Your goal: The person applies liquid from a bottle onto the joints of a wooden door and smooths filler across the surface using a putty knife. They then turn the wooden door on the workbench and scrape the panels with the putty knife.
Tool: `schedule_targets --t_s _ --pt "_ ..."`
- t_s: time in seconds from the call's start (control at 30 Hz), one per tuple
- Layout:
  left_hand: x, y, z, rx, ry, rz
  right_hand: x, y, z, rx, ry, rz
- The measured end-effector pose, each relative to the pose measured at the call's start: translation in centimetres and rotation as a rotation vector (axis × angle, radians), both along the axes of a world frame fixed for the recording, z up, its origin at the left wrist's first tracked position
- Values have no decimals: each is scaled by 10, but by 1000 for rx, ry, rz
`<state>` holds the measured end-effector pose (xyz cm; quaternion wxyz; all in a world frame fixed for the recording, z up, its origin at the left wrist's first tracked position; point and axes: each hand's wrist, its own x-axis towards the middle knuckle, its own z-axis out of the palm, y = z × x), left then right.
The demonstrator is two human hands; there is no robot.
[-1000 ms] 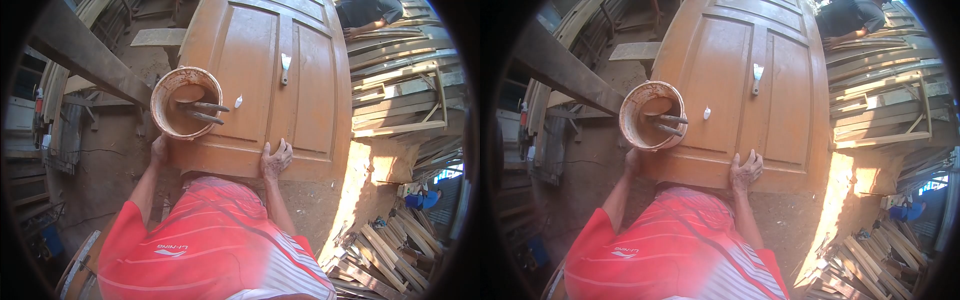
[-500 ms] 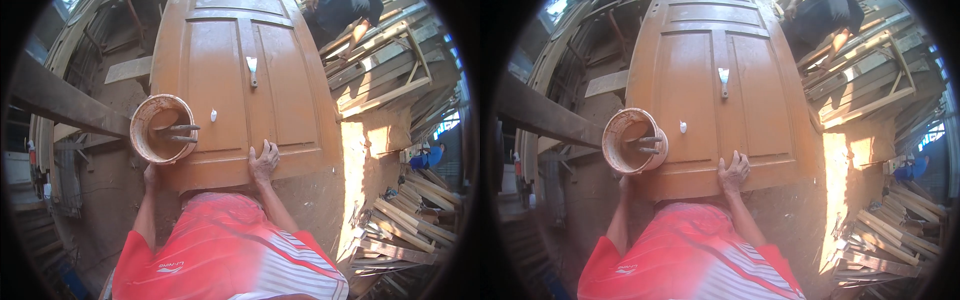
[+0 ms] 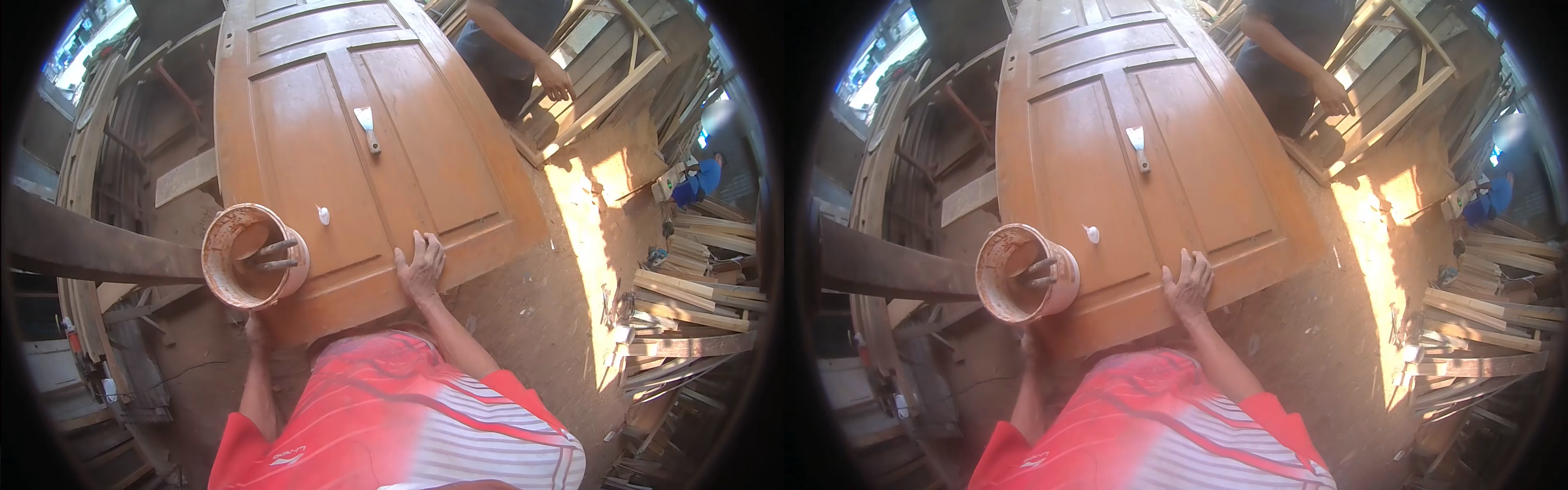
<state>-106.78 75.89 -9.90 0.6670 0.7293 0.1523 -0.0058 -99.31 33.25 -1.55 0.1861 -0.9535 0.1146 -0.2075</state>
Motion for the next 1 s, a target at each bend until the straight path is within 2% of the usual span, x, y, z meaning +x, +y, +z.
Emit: schedule_targets --t_s 0.23,0.5,0.53,0.63,0.73,0.93,1.0 --pt "1 0 -3 -60 41 70 0 -1 1 28 23 15" --pt "3 -16 35 40 95 88 -1 -1 2 28 28 18" --pt "2 -15 33 42 98 91 -1 -1 2 25 27 22" --pt "0 11 -16 25 101 117 0 -2 1 25 40 17" --pt "0 18 -31 13 101 133 1 -4 -7 28 28 13" --pt "-2 18 -26 -16 90 124 1 -3 -7 35 37 8" --pt "-1 5 -4 54 75 61 -2 -2 -6 33 47 -3"
